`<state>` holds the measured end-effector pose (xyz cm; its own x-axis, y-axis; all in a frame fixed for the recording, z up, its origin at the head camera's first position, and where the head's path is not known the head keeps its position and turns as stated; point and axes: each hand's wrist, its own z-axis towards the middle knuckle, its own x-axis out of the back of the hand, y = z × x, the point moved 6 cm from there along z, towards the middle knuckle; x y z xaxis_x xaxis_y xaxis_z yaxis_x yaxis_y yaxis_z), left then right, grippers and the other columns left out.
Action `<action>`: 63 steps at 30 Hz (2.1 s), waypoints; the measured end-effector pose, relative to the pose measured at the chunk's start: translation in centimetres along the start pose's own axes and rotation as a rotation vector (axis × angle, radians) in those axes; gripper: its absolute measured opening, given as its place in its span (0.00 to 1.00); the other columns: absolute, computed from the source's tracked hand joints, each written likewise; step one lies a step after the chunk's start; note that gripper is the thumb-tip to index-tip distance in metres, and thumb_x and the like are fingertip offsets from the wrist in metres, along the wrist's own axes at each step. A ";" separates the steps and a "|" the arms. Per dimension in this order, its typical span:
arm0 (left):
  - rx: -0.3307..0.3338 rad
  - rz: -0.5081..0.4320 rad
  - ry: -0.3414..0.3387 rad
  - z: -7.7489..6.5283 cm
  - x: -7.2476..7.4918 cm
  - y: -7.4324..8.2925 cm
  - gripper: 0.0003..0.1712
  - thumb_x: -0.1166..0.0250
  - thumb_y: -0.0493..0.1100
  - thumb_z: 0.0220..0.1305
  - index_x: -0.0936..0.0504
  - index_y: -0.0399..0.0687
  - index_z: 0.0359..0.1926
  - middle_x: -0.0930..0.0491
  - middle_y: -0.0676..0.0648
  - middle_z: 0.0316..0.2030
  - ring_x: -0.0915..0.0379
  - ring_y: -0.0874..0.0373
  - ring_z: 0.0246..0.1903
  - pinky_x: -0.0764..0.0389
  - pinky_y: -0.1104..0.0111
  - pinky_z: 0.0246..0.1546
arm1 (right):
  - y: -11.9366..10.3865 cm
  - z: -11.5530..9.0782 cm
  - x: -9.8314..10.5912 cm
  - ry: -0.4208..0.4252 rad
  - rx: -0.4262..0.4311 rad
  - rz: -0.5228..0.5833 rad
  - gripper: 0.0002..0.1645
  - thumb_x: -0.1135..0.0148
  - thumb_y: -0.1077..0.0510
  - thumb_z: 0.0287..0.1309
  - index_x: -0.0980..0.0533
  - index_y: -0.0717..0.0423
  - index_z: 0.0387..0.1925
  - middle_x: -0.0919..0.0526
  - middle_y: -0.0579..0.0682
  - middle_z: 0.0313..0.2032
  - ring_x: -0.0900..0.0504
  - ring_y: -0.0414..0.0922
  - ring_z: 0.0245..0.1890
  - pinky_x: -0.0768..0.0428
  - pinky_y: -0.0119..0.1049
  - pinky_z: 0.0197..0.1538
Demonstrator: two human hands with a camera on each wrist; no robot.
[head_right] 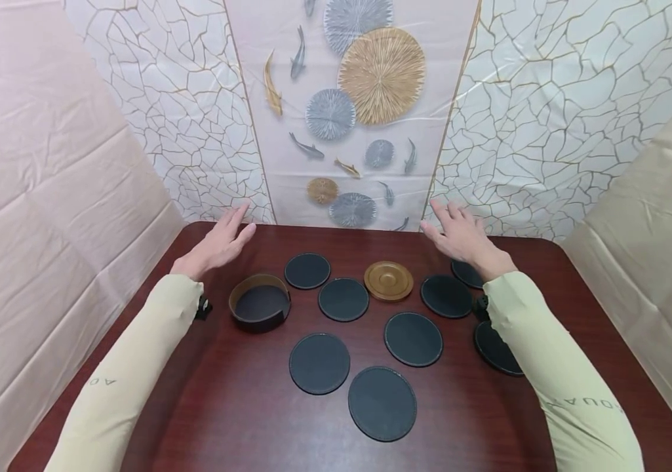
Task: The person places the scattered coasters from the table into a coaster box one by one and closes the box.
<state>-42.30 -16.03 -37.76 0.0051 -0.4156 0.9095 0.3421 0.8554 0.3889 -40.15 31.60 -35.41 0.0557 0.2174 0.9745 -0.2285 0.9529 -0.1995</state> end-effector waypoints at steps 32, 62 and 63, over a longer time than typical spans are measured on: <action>0.162 -0.518 -0.030 -7.0 -2.5 0.0 0.41 0.61 0.72 0.71 0.64 0.71 0.77 0.44 0.39 0.74 0.46 0.43 0.73 0.43 0.44 0.70 | -8.7 3.3 -6.6 -0.176 0.158 0.234 0.45 0.57 0.37 0.72 0.59 0.52 0.78 0.54 0.59 0.77 0.50 0.61 0.76 0.49 0.59 0.74; 0.221 -0.878 -0.076 -8.9 -5.9 -2.7 0.30 0.44 0.52 0.73 0.39 0.70 0.72 0.33 0.39 0.68 0.38 0.43 0.68 0.36 0.42 0.66 | -14.8 4.2 -9.6 -0.275 0.208 0.214 0.37 0.57 0.38 0.73 0.48 0.44 0.77 0.40 0.56 0.74 0.43 0.57 0.74 0.41 0.56 0.72; 0.220 -0.877 -0.081 -8.9 -5.9 -2.6 0.30 0.44 0.52 0.73 0.39 0.70 0.72 0.33 0.39 0.68 0.38 0.43 0.68 0.37 0.42 0.66 | -14.9 4.2 -9.8 -0.284 0.211 0.209 0.37 0.57 0.38 0.73 0.48 0.45 0.77 0.39 0.56 0.73 0.41 0.57 0.73 0.39 0.56 0.72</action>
<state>-34.85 -18.53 -45.41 -0.2417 -0.9295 0.2786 0.0046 0.2860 0.9582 -41.38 14.37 -41.52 -0.2767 0.3063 0.9108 -0.4025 0.8237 -0.3993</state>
